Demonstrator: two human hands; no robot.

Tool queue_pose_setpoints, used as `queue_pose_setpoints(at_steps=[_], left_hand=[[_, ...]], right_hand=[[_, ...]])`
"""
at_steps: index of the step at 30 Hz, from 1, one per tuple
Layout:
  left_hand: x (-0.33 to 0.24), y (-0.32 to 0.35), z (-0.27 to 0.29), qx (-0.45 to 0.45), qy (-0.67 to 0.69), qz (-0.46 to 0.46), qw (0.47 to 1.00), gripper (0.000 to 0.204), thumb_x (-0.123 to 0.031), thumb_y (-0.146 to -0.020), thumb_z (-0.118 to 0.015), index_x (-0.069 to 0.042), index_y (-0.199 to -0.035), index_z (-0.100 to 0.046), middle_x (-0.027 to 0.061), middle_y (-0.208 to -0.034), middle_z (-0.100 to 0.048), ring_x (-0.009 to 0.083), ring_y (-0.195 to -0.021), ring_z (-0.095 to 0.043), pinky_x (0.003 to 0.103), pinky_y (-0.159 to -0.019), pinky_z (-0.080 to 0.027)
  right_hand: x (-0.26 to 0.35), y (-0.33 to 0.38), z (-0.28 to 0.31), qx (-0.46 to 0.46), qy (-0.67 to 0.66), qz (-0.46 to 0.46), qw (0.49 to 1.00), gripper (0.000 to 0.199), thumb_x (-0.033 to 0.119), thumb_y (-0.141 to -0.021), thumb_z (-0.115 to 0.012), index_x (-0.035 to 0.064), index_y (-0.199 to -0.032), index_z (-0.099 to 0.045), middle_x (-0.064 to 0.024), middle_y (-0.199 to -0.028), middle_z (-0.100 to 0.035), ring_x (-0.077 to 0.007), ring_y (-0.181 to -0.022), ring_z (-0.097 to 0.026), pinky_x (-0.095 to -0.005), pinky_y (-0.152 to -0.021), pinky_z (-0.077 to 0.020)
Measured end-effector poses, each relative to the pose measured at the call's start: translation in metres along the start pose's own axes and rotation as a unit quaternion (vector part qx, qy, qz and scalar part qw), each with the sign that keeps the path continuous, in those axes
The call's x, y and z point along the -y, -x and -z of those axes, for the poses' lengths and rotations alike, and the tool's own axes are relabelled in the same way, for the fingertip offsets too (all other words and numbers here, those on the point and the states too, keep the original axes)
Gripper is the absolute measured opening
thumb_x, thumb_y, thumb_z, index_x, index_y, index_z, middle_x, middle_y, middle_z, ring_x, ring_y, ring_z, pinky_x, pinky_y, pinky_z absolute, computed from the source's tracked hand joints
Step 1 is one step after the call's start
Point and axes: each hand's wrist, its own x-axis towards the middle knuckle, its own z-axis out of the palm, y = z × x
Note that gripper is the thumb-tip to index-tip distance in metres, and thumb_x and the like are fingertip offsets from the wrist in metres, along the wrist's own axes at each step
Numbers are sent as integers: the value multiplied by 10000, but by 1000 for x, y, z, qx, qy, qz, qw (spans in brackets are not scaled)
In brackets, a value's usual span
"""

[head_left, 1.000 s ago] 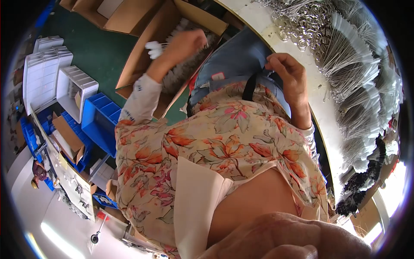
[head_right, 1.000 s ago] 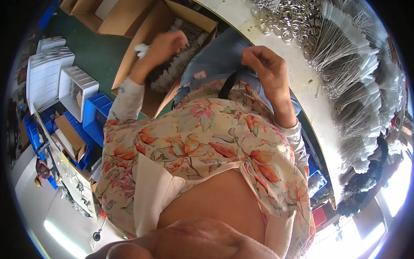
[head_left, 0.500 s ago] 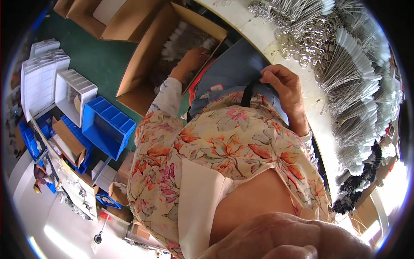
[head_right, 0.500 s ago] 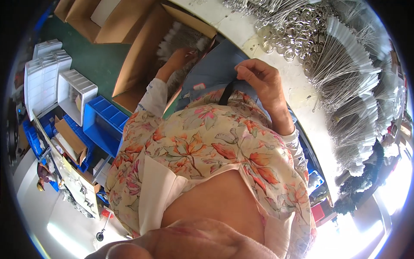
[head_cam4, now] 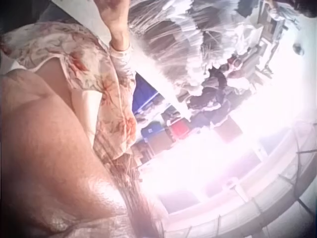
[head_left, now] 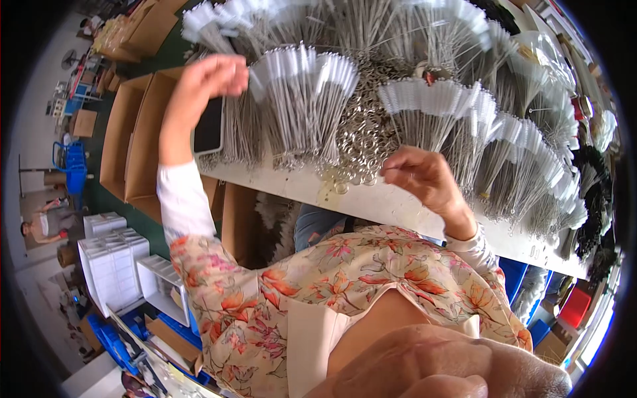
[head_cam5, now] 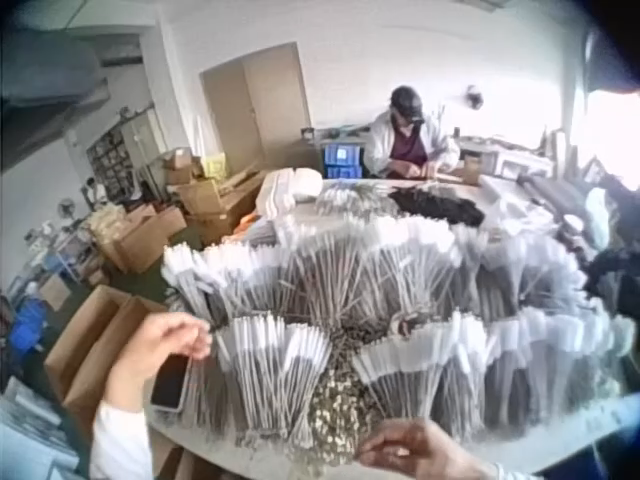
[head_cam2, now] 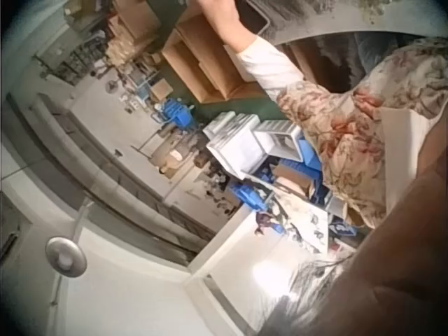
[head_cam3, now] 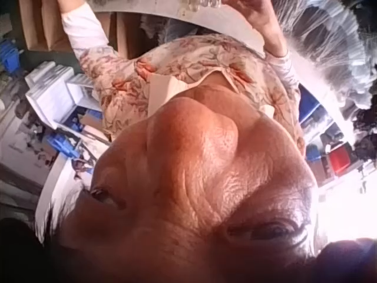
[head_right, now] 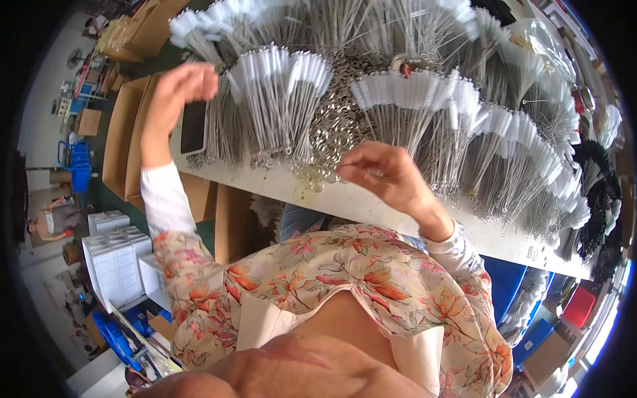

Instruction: Assembling small white cleaning brushes with metal rings at a workbench.

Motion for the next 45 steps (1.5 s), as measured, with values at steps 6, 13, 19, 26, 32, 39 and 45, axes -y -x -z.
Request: queue_pose_setpoints(at_steps=[6, 13, 19, 26, 32, 39, 45], left_hand=[[53, -187, 38, -192, -202, 185, 942, 325, -283, -841, -625, 37, -886, -648, 96, -758, -682, 180, -667, -670, 272, -589, -535], [69, -208, 37, -216, -458, 269, 819, 278, -391, -806, -584, -141, -764, -696, -31, -632, -666, 133, -627, -655, 333, -621, -499], [50, -207, 29, -276, -488, 191, 806, 260, -323, -770, -577, -112, -880, -683, 113, -1010, -657, 342, -958, -609, 433, -780, -488], [17, -211, 7, -285, -540, 155, 777, 291, -312, -814, -556, -87, -977, -645, 168, -1030, -641, 364, -962, -605, 471, -825, -468], [13, -215, -10, -319, 6, -32, 947, 152, -237, -856, -588, -118, -947, -614, 62, -762, -615, 160, -576, -578, 308, -447, -448], [36, -243, -75, -92, -97, 182, 974, 186, -221, -781, -682, -51, -850, -645, 25, -688, -609, 58, -392, -315, 225, -362, -208], [78, -226, -32, -120, -81, 147, 978, 135, -187, -742, -657, -61, -789, -643, 42, -682, -616, 102, -456, -443, 283, -349, -252]], right_hand=[[35, 33, 67, -127, 63, 47, 989, 117, 14, -847, -607, -35, -952, -622, -68, -903, -630, -120, -866, -595, -261, -789, -486], [65, -13, 157, -186, 341, 112, 915, 168, 146, -855, -622, 26, -967, -658, -67, -817, -671, -102, -756, -628, -255, -686, -515], [50, -136, 218, -181, 434, 80, 879, 228, 285, -840, -621, 82, -934, -669, -52, -818, -672, -157, -733, -647, -301, -671, -526], [29, -200, 207, -258, 661, 65, 701, 294, 358, -779, -549, 95, -850, -660, -140, -763, -656, -323, -700, -633, -433, -635, -501], [41, -203, 203, -250, 535, 71, 803, 258, 301, -774, -569, 66, -779, -675, -125, -697, -656, -321, -684, -632, -415, -644, -499], [84, -165, 226, -378, 385, 201, 817, 170, 230, -775, -657, 68, -737, -691, -54, -626, -638, -105, -516, -549, -282, -505, -448], [94, -117, 307, -371, 188, 272, 868, 183, 203, -859, -560, 33, -802, -595, -12, -648, -542, -93, -557, -513, -229, -500, -407]])
